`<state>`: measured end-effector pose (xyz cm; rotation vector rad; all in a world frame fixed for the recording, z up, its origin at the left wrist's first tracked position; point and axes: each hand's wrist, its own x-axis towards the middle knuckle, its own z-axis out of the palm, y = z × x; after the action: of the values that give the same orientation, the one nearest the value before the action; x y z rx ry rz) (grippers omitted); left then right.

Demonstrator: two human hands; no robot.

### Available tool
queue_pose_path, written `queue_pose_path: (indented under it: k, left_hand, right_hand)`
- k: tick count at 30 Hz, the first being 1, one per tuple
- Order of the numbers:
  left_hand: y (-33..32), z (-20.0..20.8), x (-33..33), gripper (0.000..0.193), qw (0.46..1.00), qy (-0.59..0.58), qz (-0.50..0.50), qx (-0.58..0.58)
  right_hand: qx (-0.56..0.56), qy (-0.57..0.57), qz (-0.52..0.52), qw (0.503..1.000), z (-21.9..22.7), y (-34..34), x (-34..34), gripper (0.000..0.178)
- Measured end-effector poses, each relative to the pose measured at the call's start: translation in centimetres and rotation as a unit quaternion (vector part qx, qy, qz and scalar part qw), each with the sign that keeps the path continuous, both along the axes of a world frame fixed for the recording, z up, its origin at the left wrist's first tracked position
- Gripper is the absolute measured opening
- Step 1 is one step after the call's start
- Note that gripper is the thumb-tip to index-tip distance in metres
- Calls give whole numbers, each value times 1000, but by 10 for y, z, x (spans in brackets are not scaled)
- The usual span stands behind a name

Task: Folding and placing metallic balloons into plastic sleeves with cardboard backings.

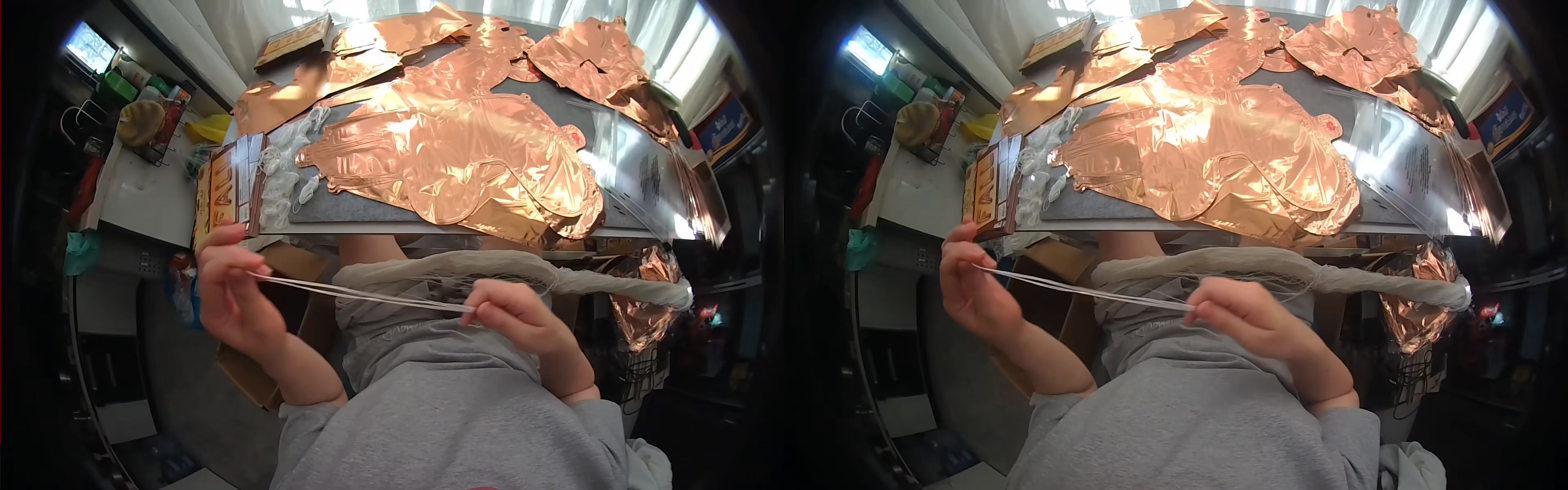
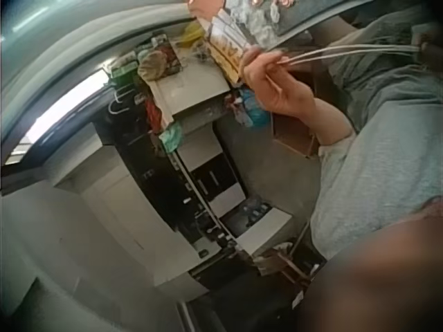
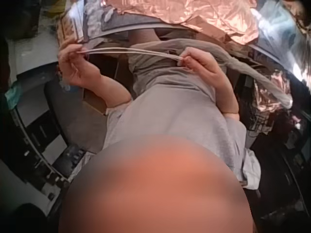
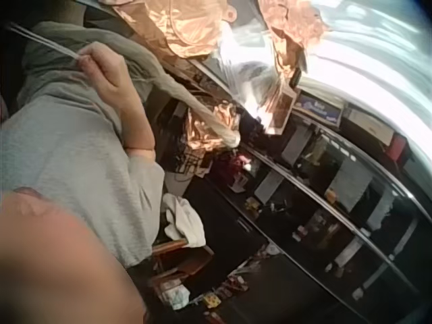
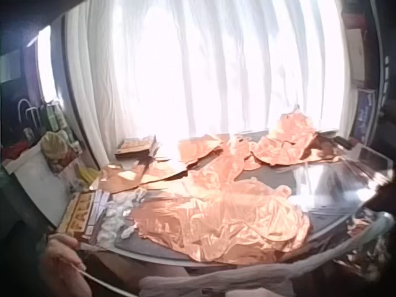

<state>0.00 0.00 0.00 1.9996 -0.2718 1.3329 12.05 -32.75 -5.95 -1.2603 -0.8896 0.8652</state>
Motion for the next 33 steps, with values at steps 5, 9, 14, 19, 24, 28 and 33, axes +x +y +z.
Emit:
queue_pose_path:
  k: [5, 9, 14, 19, 24, 28, 33]
  left_hand:
    - [27, 3, -48, 23, 880, 471, 52, 37]
    - [-20, 1, -17, 94, 863, 480, -110, 115]
    - [-119, -61, 29, 98, 724, 367, -524, -258]
    - [-117, -104, 23, 31, 541, 470, -633, -293]
    - [-101, -108, 22, 28, 686, 405, -449, -403]
    - [-107, -97, 30, 27, 801, 200, -318, -465]
    - [-123, -101, 26, 32, 667, 137, -428, -594]
  right_hand:
    - [-67, -226, -231, 944, -1, -30, 17, 4]
    - [-61, -486, -188, 851, 20, -5, -2, 13]
    - [67, -487, -125, 862, 36, 22, -22, 33]
    - [99, -271, -186, 939, 40, -6, -14, 25]
    - [77, -111, -231, 964, 9, -25, -12, 27]
    - [-52, -106, -254, 960, -16, -17, -9, 18]
    - [-95, -211, -152, 961, -45, 9, -6, 32]
